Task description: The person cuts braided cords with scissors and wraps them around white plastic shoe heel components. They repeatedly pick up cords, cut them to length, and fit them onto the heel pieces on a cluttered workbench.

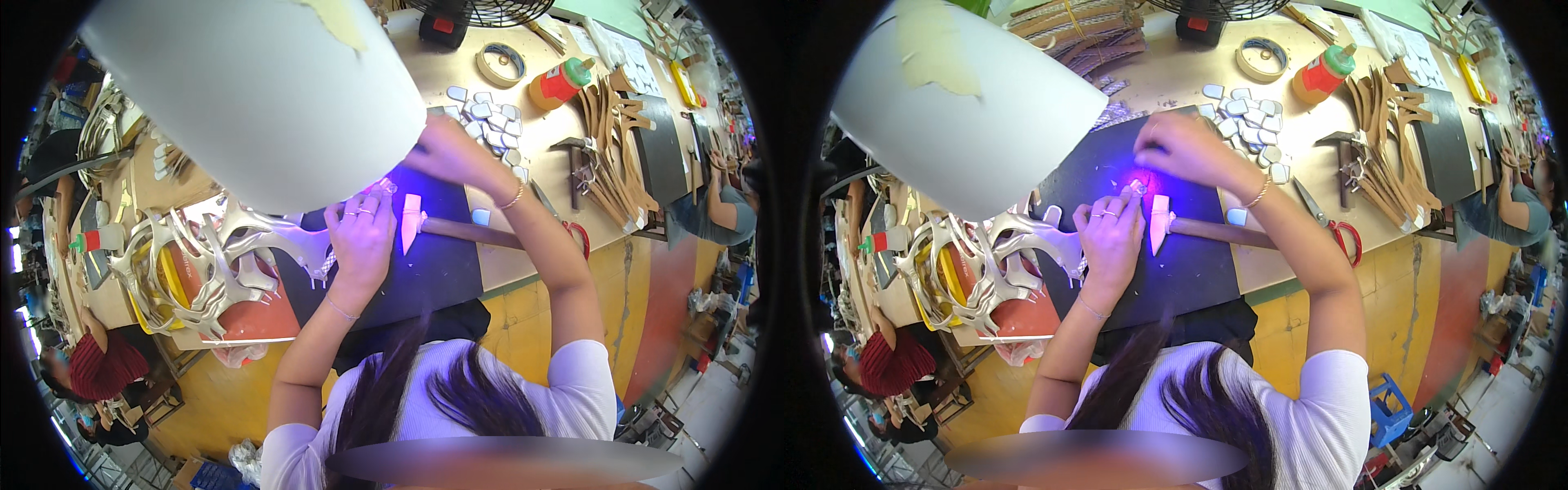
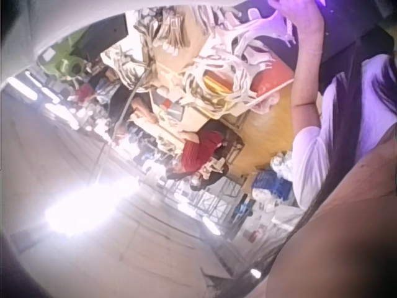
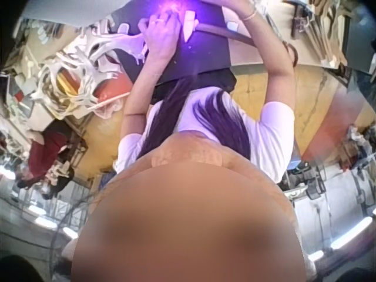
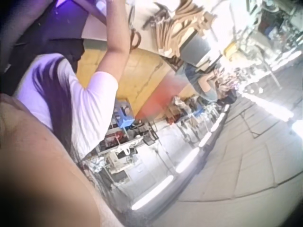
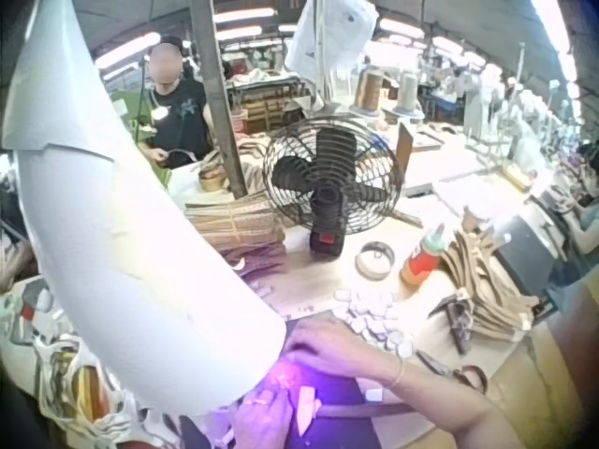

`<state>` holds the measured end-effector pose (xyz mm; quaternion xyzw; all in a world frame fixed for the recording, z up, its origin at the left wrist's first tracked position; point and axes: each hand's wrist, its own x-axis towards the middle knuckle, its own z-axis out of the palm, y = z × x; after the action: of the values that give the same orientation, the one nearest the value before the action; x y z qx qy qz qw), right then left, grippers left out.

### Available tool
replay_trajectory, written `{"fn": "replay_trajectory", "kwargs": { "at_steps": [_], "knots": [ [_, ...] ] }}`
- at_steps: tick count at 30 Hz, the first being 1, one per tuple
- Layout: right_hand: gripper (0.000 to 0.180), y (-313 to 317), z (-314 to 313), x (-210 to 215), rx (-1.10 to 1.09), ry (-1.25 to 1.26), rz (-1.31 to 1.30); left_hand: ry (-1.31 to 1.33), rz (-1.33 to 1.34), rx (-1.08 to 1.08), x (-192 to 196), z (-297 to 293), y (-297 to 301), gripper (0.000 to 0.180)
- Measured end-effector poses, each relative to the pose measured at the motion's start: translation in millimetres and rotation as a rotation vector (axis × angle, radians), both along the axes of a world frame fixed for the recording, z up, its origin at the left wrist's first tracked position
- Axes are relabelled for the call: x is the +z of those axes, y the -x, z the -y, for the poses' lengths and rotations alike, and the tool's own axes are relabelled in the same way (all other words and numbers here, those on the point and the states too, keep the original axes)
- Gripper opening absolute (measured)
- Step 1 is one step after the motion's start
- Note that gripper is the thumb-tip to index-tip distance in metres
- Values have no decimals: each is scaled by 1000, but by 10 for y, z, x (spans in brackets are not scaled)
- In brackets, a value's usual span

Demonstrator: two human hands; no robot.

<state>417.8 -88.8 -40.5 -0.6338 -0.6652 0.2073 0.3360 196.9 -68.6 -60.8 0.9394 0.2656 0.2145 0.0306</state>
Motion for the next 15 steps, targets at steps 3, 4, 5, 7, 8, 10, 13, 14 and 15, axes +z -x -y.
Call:
{"fn": "replay_trajectory", "kwargs": {
  "at_steps": [3,4,5,7,8,10,13,14,15],
  "knots": [
    [16,-436,-48,62,-317,-90,283,-18,3,-14,12,-10,-18,23],
    [13,-568,-83,51,-359,-48,497,-20,8,-18,13,-14,-22,22],
    [13,-668,-99,27,-328,-2,618,-25,11,-29,16,-21,-18,20],
    [11,-774,-130,-49,-285,89,787,-16,18,-44,18,-30,-12,16],
    [10,-782,-149,-94,-261,114,838,-18,12,-49,15,-35,-10,16],
    [8,-769,-176,-155,-214,119,906,-19,8,-53,4,-39,-4,16],
    [9,-712,-190,-188,-165,77,966,-15,67,-69,-24,-56,-20,15],
    [10,-708,-200,-182,-159,73,993,1,70,-71,-31,-62,-25,14],
    [11,-709,-207,-170,-140,42,1014,16,74,-75,-37,-66,-29,14]
  ]
}}
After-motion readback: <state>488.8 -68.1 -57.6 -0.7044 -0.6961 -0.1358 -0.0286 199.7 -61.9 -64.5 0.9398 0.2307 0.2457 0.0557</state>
